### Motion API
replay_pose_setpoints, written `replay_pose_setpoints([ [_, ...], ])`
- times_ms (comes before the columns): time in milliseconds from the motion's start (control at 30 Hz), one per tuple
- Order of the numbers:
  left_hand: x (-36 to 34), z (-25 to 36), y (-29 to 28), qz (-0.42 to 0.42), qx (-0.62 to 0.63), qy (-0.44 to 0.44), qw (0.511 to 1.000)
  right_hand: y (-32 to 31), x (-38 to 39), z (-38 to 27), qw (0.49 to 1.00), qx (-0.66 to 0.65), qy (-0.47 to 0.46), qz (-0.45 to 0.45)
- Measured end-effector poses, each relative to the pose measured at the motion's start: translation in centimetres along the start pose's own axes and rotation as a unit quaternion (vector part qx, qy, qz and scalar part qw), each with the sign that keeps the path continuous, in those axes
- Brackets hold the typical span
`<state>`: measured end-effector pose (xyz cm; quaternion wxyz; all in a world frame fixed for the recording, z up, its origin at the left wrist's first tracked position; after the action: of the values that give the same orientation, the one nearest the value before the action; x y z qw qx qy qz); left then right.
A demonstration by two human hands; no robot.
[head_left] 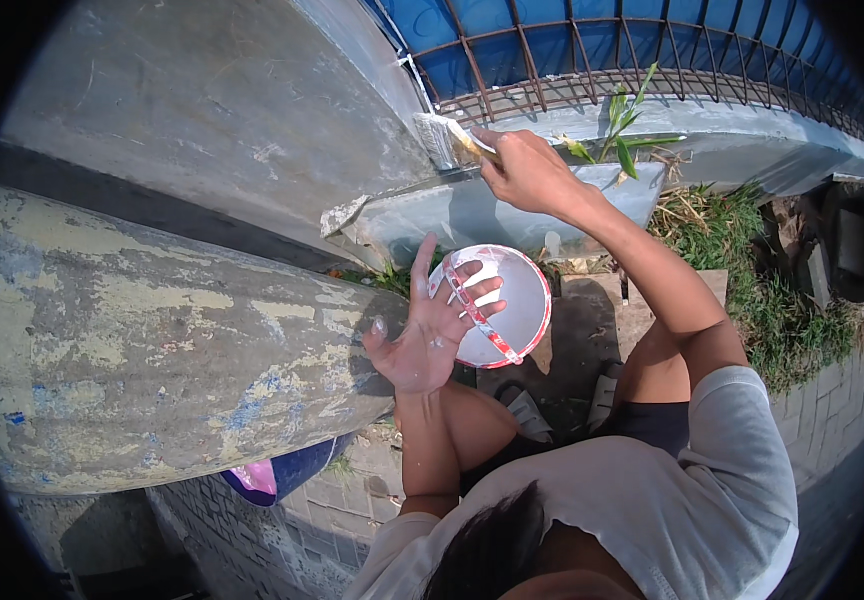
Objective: The person paints a concrete wall ledge using a brush dipped into a bucket of white paint.
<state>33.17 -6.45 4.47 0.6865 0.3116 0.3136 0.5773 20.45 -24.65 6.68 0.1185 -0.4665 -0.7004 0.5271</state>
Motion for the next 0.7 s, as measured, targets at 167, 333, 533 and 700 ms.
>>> replay_pose_setpoints([
  [167, -0.5, -0.5, -0.1, -0.014, 0.002, -0.005, 1.0, -0.1, -5.7, -0.8, 0.985, 0.011, 0.0, 0.171],
  [333, -0.4, -0.4, 0.6, -0.015, 0.035, -0.014, 0.999, 4.3, -6.4, 0.6, 0.984, 0.065, 0.007, 0.164],
  [533, 0.3, 0.3, 0.1, -0.01, 0.018, -0.005, 1.0, 4.3, -1.5, 0.3, 0.999, 0.031, -0.024, -0.005],
  [700, -0.3, 0.0, 0.2, -0.024, 0.04, -0.014, 0.999, 2.2, -0.7, 1.2, 1.0, -0.005, -0.001, 0.028],
])
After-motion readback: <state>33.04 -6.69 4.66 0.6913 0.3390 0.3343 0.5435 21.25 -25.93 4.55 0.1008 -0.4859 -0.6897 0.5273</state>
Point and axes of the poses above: each hand's wrist, its own x-axis away from the middle knuckle, its own y-axis out of the palm, z = x × y, the point moved 3 cm from there along -x, towards the middle knuckle, and after that the axes turned 12 degrees about x, right-handed, at the moved point
